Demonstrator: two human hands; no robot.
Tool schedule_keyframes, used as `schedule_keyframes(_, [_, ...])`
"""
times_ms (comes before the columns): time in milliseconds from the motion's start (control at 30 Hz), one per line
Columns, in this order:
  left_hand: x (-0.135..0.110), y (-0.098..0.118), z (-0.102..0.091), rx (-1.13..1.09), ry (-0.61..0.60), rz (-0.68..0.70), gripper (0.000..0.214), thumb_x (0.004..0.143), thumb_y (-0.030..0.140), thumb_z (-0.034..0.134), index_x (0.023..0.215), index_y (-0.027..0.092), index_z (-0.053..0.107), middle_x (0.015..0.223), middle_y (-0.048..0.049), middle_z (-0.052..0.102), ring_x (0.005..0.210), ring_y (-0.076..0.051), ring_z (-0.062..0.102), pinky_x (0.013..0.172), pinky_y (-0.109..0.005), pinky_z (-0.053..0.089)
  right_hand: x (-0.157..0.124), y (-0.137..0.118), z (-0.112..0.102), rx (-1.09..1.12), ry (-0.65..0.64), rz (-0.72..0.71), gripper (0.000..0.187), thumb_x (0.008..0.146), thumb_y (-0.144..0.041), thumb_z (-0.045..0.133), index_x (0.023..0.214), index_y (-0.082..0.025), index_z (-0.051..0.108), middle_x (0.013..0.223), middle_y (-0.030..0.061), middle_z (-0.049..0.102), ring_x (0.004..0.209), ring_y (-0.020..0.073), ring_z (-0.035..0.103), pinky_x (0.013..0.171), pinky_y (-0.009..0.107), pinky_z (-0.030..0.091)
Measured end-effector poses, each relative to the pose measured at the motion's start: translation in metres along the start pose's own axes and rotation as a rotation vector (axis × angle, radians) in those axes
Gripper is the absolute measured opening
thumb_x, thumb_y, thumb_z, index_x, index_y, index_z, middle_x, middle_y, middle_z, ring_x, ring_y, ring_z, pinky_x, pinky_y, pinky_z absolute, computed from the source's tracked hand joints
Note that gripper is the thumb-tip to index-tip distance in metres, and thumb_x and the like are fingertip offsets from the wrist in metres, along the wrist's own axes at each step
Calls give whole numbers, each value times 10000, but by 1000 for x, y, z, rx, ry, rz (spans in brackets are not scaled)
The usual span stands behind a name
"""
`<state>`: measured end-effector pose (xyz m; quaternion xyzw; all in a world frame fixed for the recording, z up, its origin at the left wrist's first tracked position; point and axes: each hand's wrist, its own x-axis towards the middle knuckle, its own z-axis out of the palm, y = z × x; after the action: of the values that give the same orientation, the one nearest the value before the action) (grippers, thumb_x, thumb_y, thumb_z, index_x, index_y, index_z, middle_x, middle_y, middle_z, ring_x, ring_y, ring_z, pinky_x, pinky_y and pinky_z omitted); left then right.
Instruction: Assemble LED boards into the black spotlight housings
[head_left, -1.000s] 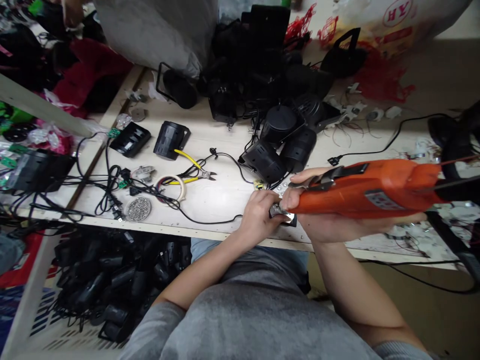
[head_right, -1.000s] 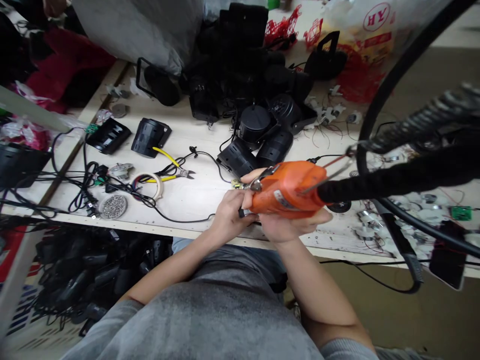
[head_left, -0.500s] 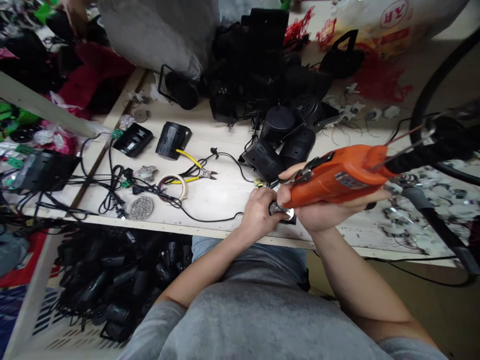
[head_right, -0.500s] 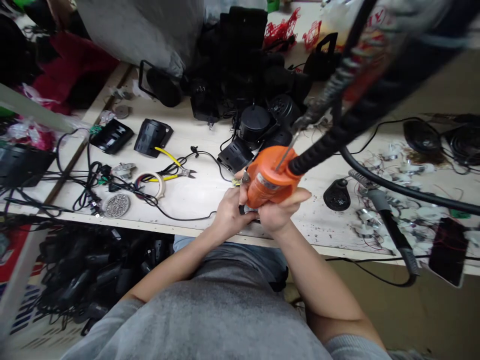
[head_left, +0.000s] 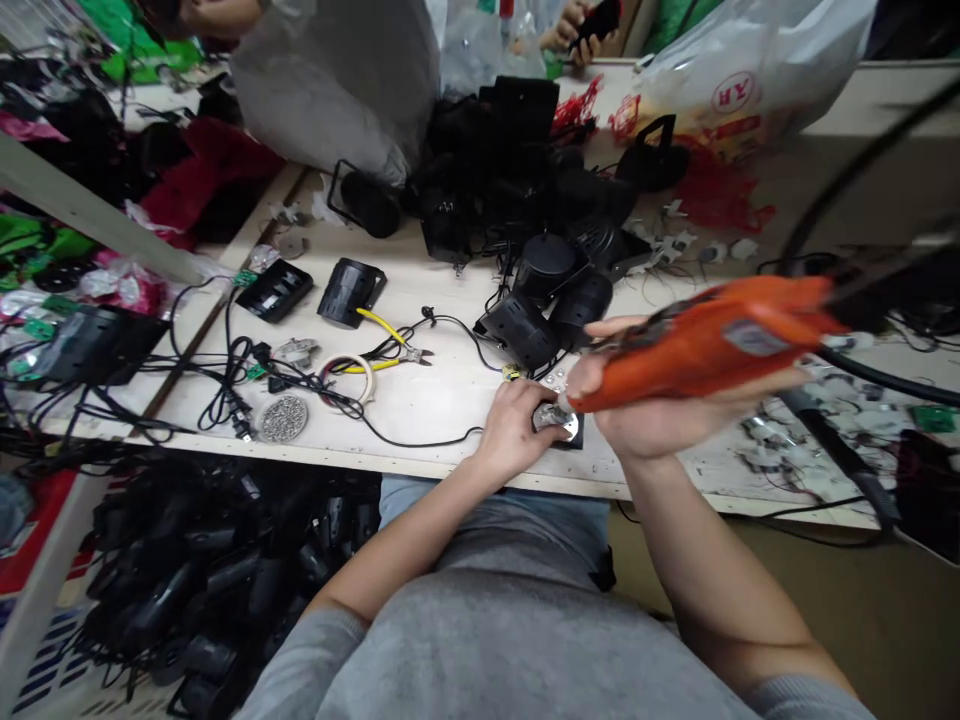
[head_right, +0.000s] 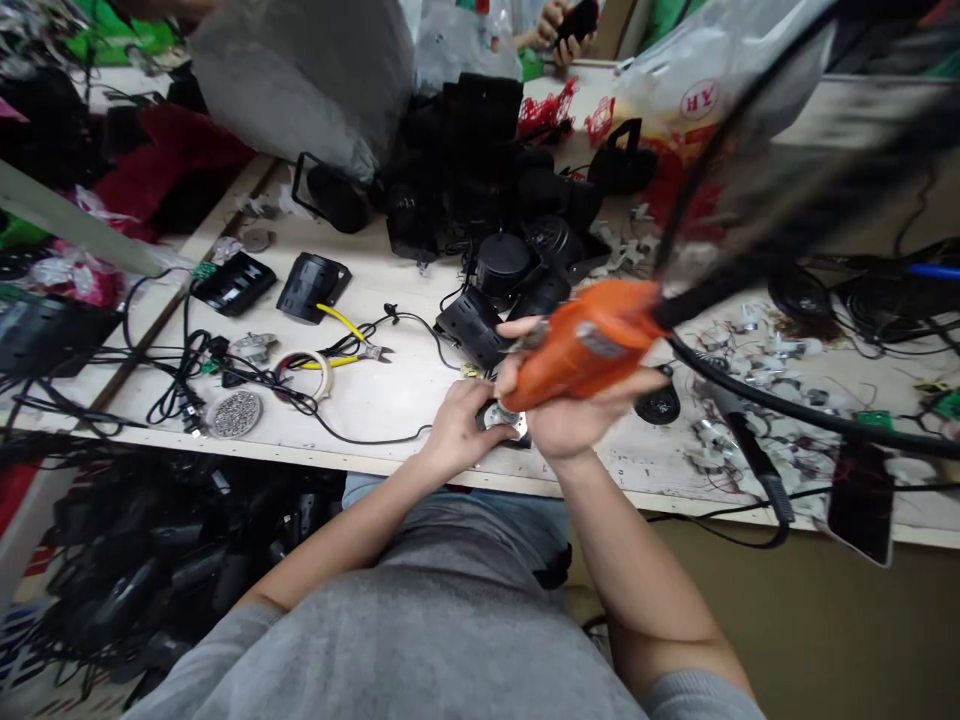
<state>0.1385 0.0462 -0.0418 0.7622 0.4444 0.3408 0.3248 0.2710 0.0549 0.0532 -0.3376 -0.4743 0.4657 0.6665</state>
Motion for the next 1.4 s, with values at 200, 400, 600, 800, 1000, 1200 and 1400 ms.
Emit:
schedule_keyframes(200, [2,5,-7,115,-41,97,389,779,349,830,1120,205,710,1140,-87,649,1078,-280,562,988,-470,469,3,1,-36,-228,303,-150,923,668,-1025,179,850,-282,695,534,24,551,391,198,501,362,334,376])
schedule_keyframes(400, [13,7,-16,211,-202,186,292,867,376,746,1064,170,686,1079,-94,688,1015,-273,591,917,-436,483,4,16,-47,-240,395,-152,869,768,-951,100,816,-301,674,471,13,523,347,204,477,335,310,322])
schedule_keyframes(600, [16,9,-22,328,-278,244,311,905,415,694,1103,177,657,1107,-109,682,1018,-273,614,910,-437,493,-8,2,-31,-83,344,-97,971,669,-1020,86,805,-281,701,465,12,539,326,194,480,317,333,367])
schedule_keyframes(800, [22,14,-26,252,-277,248,296,904,415,696,1099,196,660,1060,-88,693,973,-253,643,870,-396,520,-7,14,-23,-26,217,-75,796,698,-985,343,821,-292,714,554,21,597,404,213,563,339,339,394])
schedule_keyframes(1000, [18,11,-38,-137,-151,14,311,833,430,769,1032,201,703,1005,-69,719,981,-234,653,897,-381,527,-5,15,-21,25,243,-103,744,787,-907,352,845,-275,741,639,54,662,446,207,583,367,336,415])
schedule_keyframes(1200, [-5,-7,-56,-1101,-5,-589,451,774,407,762,1152,186,656,1104,-106,751,943,-245,730,876,-410,585,14,10,-32,-119,549,-172,873,752,-966,226,788,-225,686,608,54,625,404,176,530,371,322,390])
schedule_keyframes(1400, [-16,-14,-66,-1352,74,-725,408,777,195,662,1179,130,654,1148,-144,741,1110,-318,713,1025,-498,547,24,15,-47,-412,619,-169,840,851,-876,204,847,-160,643,613,48,605,561,177,613,588,339,490])
